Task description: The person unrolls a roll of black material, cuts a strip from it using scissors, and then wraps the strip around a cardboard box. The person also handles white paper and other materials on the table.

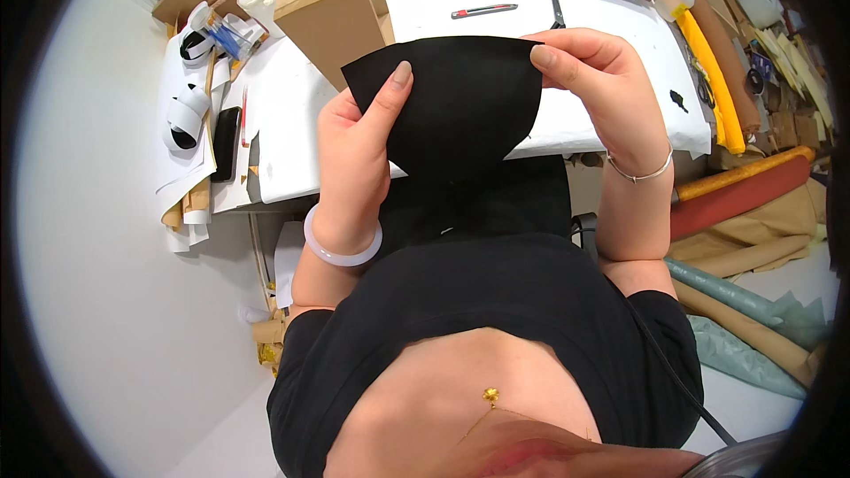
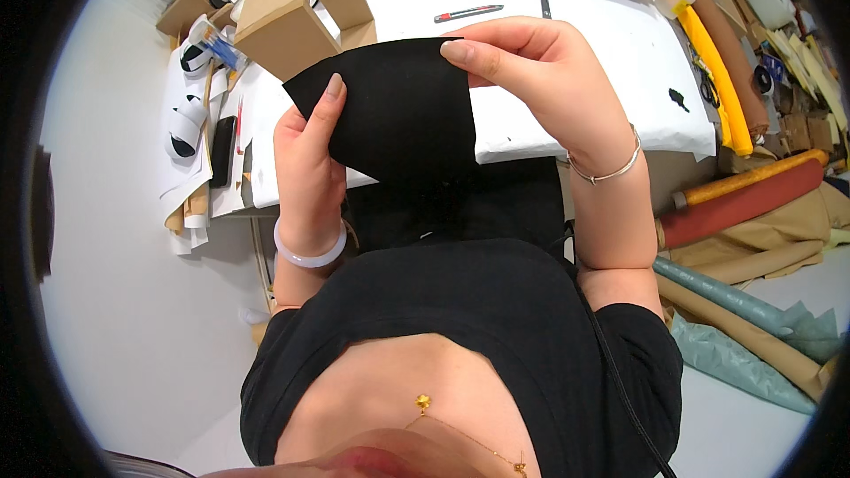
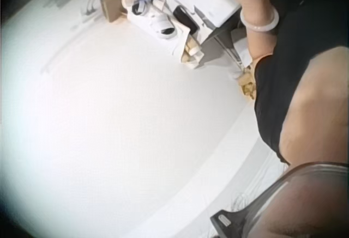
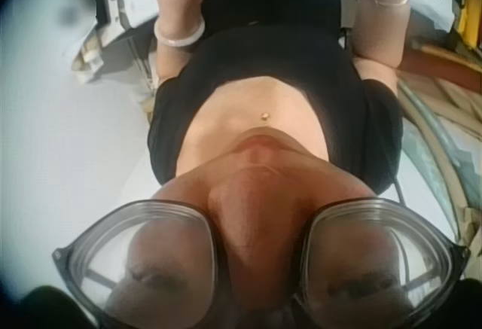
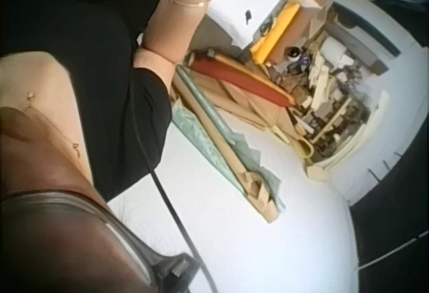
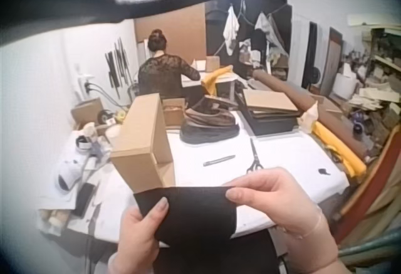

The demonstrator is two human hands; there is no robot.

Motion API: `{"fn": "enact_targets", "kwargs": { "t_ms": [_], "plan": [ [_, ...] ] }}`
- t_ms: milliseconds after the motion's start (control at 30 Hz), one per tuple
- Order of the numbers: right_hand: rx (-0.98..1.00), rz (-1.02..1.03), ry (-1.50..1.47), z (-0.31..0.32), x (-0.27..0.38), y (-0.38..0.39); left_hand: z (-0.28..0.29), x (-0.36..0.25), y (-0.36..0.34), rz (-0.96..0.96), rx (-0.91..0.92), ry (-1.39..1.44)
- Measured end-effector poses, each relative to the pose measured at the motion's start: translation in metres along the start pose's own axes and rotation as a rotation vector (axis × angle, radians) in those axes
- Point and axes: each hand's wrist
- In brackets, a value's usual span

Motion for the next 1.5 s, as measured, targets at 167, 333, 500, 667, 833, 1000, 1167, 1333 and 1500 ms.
{"fn": "enact_targets", "kwargs": {
  "t_ms": [167,333,500,667,833,1000,1167,1333,1500],
  "plan": [
    [0.015,0.105,0.054,0.001,0.001,-0.003,-0.003,-0.002,0.001,0.0,0.006,-0.004],
    [-0.049,0.162,0.129,-0.005,0.001,-0.001,-0.002,-0.004,0.001,-0.009,0.007,-0.031],
    [-0.083,0.175,0.105,-0.005,-0.006,0.001,-0.005,0.002,0.001,-0.002,0.006,-0.064],
    [-0.19,0.08,-0.058,0.005,-0.013,0.018,0.007,0.025,0.012,0.007,0.299,-0.273],
    [-0.152,-0.137,-0.109,0.025,-0.026,0.026,0.002,0.034,0.008,0.372,0.292,-0.086],
    [-0.131,-0.455,-0.157,0.047,-0.065,0.018,0.014,0.044,-0.001,0.685,0.27,-0.055],
    [-0.491,-0.147,0.78,0.103,-0.165,-0.049,0.02,0.051,-0.005,0.79,0.161,-0.156],
    [-0.263,-0.344,1.358,0.114,-0.209,-0.092,0.013,0.047,-0.01,0.809,0.167,-0.277],
    [-0.113,-0.467,1.309,0.148,-0.211,-0.11,0.006,0.056,-0.023,0.657,0.372,-0.458]
  ]
}}
Point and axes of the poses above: each hand's wrist, its own y-axis away from the middle knuckle, its own z-axis out of the back of the hand, x = y × z, and after that the axes turned 2 degrees about -x, right-handed
